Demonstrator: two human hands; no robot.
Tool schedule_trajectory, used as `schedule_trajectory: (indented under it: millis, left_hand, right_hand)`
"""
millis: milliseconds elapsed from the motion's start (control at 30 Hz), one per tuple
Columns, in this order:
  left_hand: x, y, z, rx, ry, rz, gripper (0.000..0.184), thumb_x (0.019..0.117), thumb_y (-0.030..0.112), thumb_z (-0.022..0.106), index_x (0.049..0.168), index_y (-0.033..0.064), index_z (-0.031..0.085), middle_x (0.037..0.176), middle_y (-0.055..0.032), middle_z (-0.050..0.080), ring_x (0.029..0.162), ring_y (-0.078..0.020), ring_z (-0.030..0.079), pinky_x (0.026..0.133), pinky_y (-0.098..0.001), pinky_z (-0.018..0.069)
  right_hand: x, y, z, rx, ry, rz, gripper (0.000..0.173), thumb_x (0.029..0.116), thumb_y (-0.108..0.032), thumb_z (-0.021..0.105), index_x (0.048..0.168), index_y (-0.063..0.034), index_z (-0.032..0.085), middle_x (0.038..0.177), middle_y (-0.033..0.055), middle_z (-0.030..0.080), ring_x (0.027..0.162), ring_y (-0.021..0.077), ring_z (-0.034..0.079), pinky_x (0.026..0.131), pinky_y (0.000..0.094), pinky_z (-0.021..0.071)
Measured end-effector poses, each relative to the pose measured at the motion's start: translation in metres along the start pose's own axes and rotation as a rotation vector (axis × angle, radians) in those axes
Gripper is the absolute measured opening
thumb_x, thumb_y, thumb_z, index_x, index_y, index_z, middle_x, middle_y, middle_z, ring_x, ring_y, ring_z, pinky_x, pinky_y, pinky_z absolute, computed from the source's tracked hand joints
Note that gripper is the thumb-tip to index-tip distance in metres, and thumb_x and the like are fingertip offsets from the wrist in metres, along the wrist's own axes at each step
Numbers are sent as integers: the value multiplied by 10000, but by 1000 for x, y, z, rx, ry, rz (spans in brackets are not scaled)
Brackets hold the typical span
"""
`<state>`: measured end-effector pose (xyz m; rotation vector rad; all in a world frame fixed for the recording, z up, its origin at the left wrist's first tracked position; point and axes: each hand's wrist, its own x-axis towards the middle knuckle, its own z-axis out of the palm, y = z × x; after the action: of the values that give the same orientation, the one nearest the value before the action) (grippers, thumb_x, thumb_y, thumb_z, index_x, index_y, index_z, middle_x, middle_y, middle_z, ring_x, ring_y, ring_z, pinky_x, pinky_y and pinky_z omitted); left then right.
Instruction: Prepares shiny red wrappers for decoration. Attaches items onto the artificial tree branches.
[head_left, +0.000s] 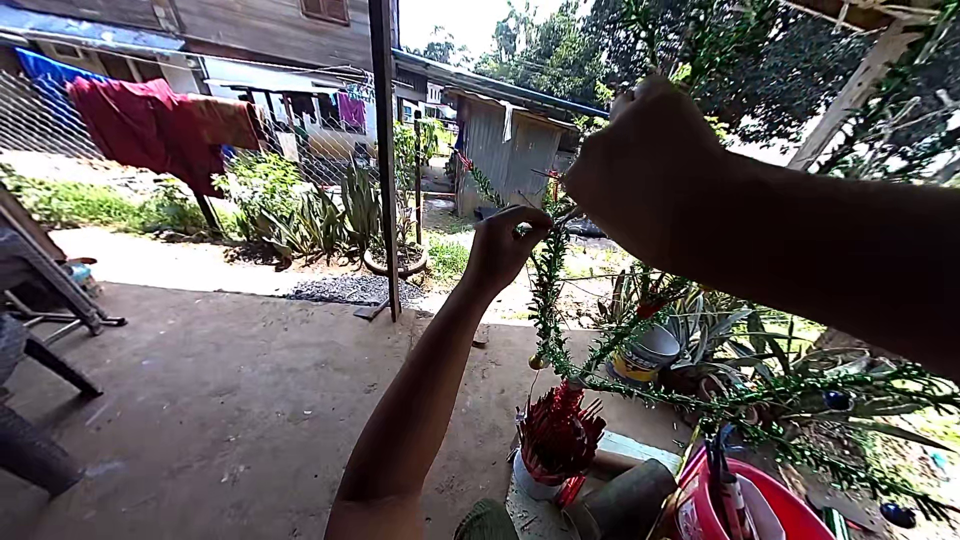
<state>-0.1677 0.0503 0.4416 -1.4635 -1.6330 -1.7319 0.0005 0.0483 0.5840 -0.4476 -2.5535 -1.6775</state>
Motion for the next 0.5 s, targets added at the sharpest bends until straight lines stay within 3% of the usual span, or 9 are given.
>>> schedule_trajectory:
  millis: [200, 500]
  left_hand:
    - [1, -7, -1, -18, -5, -21, 125, 981, 121, 659, 1051, 53, 736, 1000, -15, 701, 668, 2, 530, 620, -186, 438]
    - [1, -5, 1, -42, -1, 24, 130, 988, 109, 638, 1034, 50, 744, 987, -15, 682, 705, 9, 532, 638, -174, 437]
  right_hand:
    - [-9, 5, -5, 0, 1, 20, 111, 938, 105, 547, 900, 40, 629, 838, 171, 586, 818, 322, 611, 662, 453, 417]
    - [10, -12, 1, -78, -56, 2, 151, 958, 136, 456, 919, 85, 592, 828, 195, 570, 890, 354, 605, 738, 457, 422]
